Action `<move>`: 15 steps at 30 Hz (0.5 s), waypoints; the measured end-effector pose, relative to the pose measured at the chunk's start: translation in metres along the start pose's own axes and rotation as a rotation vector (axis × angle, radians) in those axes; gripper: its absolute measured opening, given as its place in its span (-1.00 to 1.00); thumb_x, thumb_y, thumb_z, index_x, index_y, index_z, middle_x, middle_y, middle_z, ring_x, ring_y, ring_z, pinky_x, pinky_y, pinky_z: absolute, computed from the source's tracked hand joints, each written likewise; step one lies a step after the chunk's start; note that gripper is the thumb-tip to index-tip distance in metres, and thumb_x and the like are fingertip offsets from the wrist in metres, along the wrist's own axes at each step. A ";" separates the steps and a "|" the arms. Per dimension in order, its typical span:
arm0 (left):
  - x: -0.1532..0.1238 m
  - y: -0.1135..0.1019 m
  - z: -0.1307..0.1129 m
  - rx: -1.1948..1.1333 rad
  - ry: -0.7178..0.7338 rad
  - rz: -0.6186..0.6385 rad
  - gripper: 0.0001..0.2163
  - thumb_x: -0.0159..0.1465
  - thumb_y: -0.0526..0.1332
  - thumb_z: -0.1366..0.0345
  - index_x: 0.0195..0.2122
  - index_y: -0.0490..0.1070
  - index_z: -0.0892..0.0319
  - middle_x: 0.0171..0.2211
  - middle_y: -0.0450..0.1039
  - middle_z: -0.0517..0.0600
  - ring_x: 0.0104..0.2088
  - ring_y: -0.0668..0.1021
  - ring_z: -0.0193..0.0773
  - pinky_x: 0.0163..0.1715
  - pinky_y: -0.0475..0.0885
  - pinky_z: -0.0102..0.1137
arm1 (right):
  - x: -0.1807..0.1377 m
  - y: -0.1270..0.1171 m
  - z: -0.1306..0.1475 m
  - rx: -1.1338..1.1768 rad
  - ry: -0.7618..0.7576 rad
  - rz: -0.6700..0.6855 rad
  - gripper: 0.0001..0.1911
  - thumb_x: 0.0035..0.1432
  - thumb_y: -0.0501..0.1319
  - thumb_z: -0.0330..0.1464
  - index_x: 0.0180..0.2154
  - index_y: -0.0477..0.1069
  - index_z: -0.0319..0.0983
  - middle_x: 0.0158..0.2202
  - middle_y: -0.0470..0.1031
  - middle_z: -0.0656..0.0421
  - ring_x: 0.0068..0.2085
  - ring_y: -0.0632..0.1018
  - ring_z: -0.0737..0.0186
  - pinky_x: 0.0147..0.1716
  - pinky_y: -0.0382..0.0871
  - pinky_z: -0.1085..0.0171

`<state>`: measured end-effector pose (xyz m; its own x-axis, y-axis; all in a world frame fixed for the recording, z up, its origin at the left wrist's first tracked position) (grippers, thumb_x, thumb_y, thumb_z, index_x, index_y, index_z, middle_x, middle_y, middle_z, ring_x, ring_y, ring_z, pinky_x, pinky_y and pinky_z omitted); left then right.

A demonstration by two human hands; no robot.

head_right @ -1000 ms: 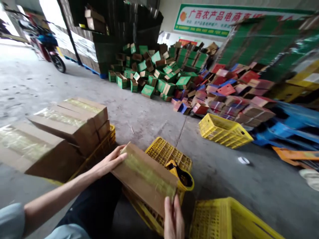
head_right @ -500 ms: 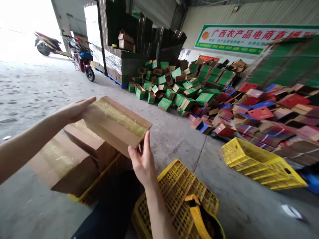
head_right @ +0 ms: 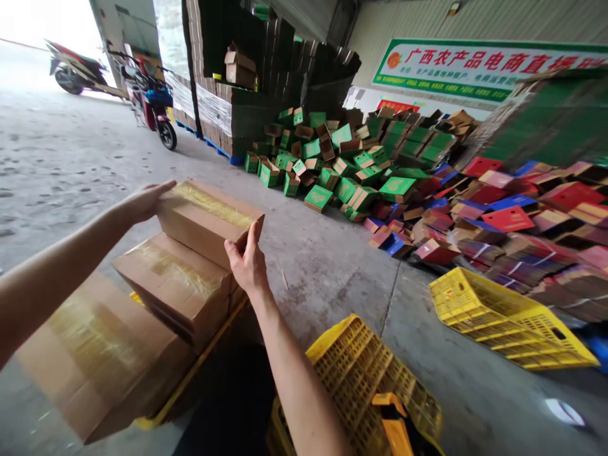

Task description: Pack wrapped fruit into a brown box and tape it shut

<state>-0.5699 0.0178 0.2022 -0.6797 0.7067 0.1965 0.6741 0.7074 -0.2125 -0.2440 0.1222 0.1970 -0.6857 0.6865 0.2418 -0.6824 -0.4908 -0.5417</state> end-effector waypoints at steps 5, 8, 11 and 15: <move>0.002 0.008 0.018 -0.101 -0.158 -0.027 -0.38 0.45 0.25 0.04 0.17 0.33 0.67 -0.02 0.56 0.26 -0.19 0.59 -0.24 -0.19 0.45 -0.39 | 0.001 0.009 -0.013 -0.115 0.018 0.016 -0.09 0.44 0.09 0.01 0.55 -0.27 -0.24 0.46 0.18 -0.08 0.34 0.44 -0.17 0.26 0.40 -0.06; 0.002 0.009 0.017 -0.127 -0.188 -0.033 -0.36 0.46 0.25 0.07 0.18 0.29 0.75 0.01 0.53 0.28 -0.08 0.57 -0.16 -0.03 0.42 -0.26 | 0.001 0.011 -0.016 -0.148 0.024 0.000 -0.10 0.46 0.05 0.02 0.55 -0.29 -0.22 0.45 0.21 -0.07 0.33 0.46 -0.15 0.22 0.46 -0.06; 0.005 0.010 0.018 -0.130 -0.207 -0.038 -0.37 0.47 0.23 0.09 0.17 0.28 0.76 0.05 0.51 0.31 0.02 0.56 -0.04 0.07 0.41 -0.16 | 0.001 0.014 -0.018 -0.177 0.066 -0.006 -0.11 0.47 0.04 0.03 0.55 -0.32 -0.20 0.42 0.27 -0.10 0.24 0.55 -0.20 0.16 0.50 -0.13; 0.010 0.008 0.024 -0.118 -0.216 -0.035 -0.41 0.48 0.22 0.10 0.10 0.30 0.75 0.07 0.50 0.31 0.10 0.54 0.05 0.13 0.39 -0.11 | 0.001 0.020 -0.021 -0.178 0.069 -0.016 -0.10 0.47 0.04 0.02 0.55 -0.36 -0.18 0.38 0.33 -0.12 0.19 0.59 -0.22 0.11 0.53 -0.18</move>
<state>-0.5789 0.0303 0.1792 -0.7411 0.6714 -0.0104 0.6692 0.7372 -0.0939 -0.2527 0.1244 0.1696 -0.6519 0.7318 0.1986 -0.6332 -0.3813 -0.6736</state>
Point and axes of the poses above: each hand's wrist, its own x-axis towards the middle knuckle, its own y-axis out of the palm, z = x × y, the point moved 1 cm from there along x, towards the middle knuckle
